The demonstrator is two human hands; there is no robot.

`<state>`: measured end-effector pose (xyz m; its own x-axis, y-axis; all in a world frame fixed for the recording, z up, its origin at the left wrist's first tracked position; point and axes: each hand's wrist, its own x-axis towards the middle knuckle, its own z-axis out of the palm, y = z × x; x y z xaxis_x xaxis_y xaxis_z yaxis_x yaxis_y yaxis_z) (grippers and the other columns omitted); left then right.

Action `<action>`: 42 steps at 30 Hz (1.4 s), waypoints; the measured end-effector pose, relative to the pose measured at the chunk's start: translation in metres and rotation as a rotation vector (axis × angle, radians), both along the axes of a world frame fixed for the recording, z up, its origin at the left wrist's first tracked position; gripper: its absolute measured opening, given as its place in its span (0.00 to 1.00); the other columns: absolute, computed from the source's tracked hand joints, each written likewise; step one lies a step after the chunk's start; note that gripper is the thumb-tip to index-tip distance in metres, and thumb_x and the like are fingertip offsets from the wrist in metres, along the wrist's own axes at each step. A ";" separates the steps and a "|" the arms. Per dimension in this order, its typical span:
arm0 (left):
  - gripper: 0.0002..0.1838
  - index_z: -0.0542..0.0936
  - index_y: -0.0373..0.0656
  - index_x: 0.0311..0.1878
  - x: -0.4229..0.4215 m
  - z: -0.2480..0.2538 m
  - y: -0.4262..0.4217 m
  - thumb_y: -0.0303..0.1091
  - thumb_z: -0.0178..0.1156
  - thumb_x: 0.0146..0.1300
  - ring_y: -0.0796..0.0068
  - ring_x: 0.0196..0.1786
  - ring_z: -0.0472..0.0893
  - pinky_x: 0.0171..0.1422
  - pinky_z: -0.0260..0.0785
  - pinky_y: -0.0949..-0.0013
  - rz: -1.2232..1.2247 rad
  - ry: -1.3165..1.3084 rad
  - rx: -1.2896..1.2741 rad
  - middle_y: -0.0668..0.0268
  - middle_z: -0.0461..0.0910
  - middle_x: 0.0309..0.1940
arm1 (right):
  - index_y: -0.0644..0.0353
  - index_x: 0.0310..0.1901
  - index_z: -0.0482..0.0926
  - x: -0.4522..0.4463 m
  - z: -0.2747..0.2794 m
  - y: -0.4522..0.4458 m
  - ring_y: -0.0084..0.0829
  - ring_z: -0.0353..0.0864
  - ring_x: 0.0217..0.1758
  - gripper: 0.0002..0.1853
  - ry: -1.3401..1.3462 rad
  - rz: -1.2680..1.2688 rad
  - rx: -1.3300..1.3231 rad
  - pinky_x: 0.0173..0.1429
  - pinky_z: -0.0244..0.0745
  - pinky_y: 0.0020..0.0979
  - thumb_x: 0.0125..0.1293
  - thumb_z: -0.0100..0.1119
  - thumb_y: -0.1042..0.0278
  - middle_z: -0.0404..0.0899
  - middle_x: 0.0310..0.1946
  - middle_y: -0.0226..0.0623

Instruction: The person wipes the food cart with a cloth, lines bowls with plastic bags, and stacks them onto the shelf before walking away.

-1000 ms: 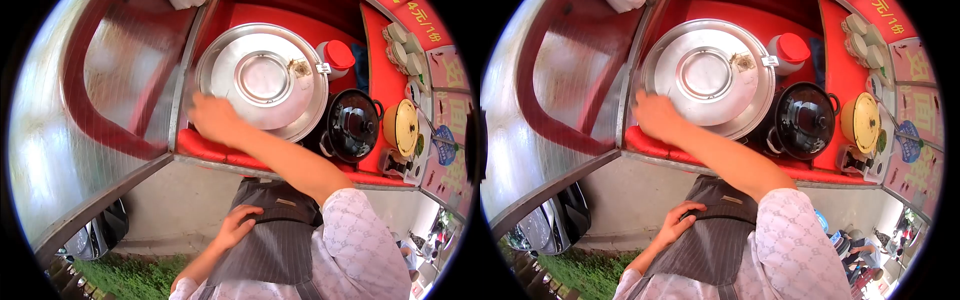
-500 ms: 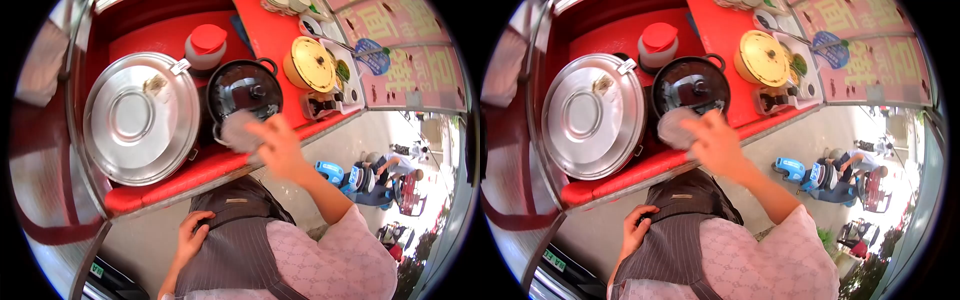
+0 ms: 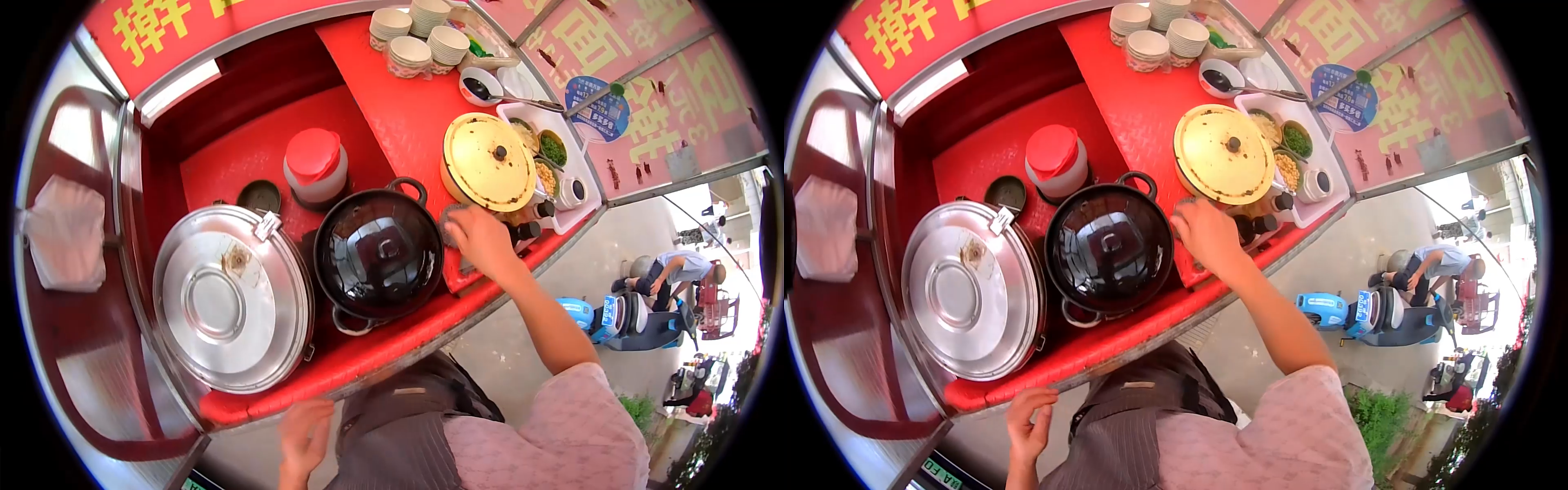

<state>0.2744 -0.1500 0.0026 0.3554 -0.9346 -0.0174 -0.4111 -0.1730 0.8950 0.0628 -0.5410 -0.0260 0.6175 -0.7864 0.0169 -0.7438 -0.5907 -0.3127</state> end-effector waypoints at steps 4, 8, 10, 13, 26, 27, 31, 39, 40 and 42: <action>0.05 0.83 0.34 0.38 0.012 0.011 -0.029 0.26 0.60 0.65 0.62 0.44 0.84 0.51 0.75 0.65 0.165 -0.017 0.041 0.55 0.85 0.39 | 0.62 0.43 0.84 0.041 0.008 -0.085 0.53 0.83 0.42 0.13 -0.260 0.048 -0.030 0.49 0.78 0.48 0.70 0.57 0.61 0.83 0.38 0.50; 0.05 0.82 0.33 0.38 -0.003 0.008 -0.052 0.25 0.59 0.66 0.63 0.43 0.83 0.51 0.75 0.65 0.264 -0.018 -0.001 0.55 0.84 0.38 | 0.66 0.40 0.83 0.085 -0.008 -0.226 0.55 0.84 0.41 0.16 -0.405 -0.032 -0.015 0.47 0.77 0.48 0.68 0.57 0.59 0.83 0.34 0.55; 0.05 0.82 0.33 0.38 -0.022 0.015 -0.069 0.25 0.59 0.66 0.61 0.43 0.83 0.51 0.75 0.64 0.321 -0.012 0.027 0.55 0.84 0.37 | 0.67 0.41 0.84 0.103 -0.021 -0.297 0.37 0.84 0.29 0.19 -0.421 -0.174 0.054 0.35 0.78 0.39 0.70 0.59 0.55 0.84 0.26 0.43; 0.04 0.82 0.33 0.38 -0.042 0.012 -0.079 0.22 0.58 0.64 0.59 0.43 0.84 0.52 0.75 0.62 0.303 -0.084 0.120 0.54 0.84 0.37 | 0.67 0.54 0.78 0.121 -0.024 -0.376 0.35 0.85 0.33 0.26 -0.611 -0.472 0.467 0.30 0.80 0.34 0.72 0.57 0.48 0.82 0.37 0.45; 0.09 0.84 0.36 0.47 -0.063 0.031 -0.120 0.23 0.62 0.65 0.50 0.42 0.84 0.48 0.76 0.57 0.147 -0.295 0.289 0.49 0.84 0.44 | 0.58 0.71 0.64 0.160 -0.058 -0.468 0.57 0.73 0.64 0.27 -1.392 -1.015 0.947 0.48 0.85 0.62 0.71 0.49 0.70 0.63 0.70 0.49; 0.09 0.84 0.36 0.47 -0.062 0.030 -0.124 0.23 0.62 0.65 0.50 0.42 0.84 0.48 0.76 0.57 0.148 -0.293 0.291 0.49 0.84 0.44 | 0.60 0.71 0.63 0.158 -0.056 -0.470 0.56 0.74 0.64 0.28 -1.406 -1.036 0.950 0.46 0.88 0.57 0.69 0.45 0.76 0.63 0.69 0.52; 0.07 0.83 0.37 0.38 -0.052 0.025 -0.134 0.20 0.62 0.56 0.54 0.39 0.85 0.46 0.76 0.59 0.139 -0.389 0.175 0.56 0.85 0.38 | 0.70 0.66 0.66 0.137 -0.014 -0.442 0.55 0.80 0.56 0.26 -1.310 -0.712 0.635 0.38 0.89 0.52 0.65 0.46 0.78 0.70 0.61 0.58; 0.10 0.83 0.38 0.39 -0.026 0.027 -0.133 0.23 0.67 0.52 0.57 0.41 0.85 0.44 0.77 0.58 0.078 -0.474 0.100 0.58 0.86 0.41 | 0.73 0.63 0.70 0.144 0.074 -0.300 0.46 0.88 0.44 0.24 -0.825 -0.018 0.831 0.47 0.89 0.40 0.65 0.44 0.75 0.82 0.52 0.52; 0.10 0.83 0.38 0.40 -0.020 0.029 -0.133 0.23 0.67 0.53 0.58 0.42 0.85 0.44 0.77 0.58 0.067 -0.502 0.088 0.58 0.86 0.41 | 0.73 0.63 0.70 0.158 0.058 -0.287 0.45 0.88 0.43 0.24 -0.745 -0.002 0.848 0.46 0.88 0.41 0.66 0.46 0.73 0.82 0.51 0.52; 0.11 0.82 0.38 0.41 -0.008 0.036 -0.132 0.23 0.67 0.53 0.58 0.42 0.85 0.44 0.77 0.59 0.078 -0.558 0.073 0.58 0.85 0.41 | 0.73 0.62 0.70 0.188 0.034 -0.246 0.46 0.89 0.40 0.24 -0.627 0.044 0.997 0.45 0.88 0.42 0.66 0.49 0.70 0.84 0.47 0.53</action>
<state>0.2663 -0.2822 0.0383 0.3969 -0.9087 0.1293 -0.8019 -0.2747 0.5305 0.2509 -0.7869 0.0079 0.7469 -0.6017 -0.2831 -0.2808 0.1006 -0.9545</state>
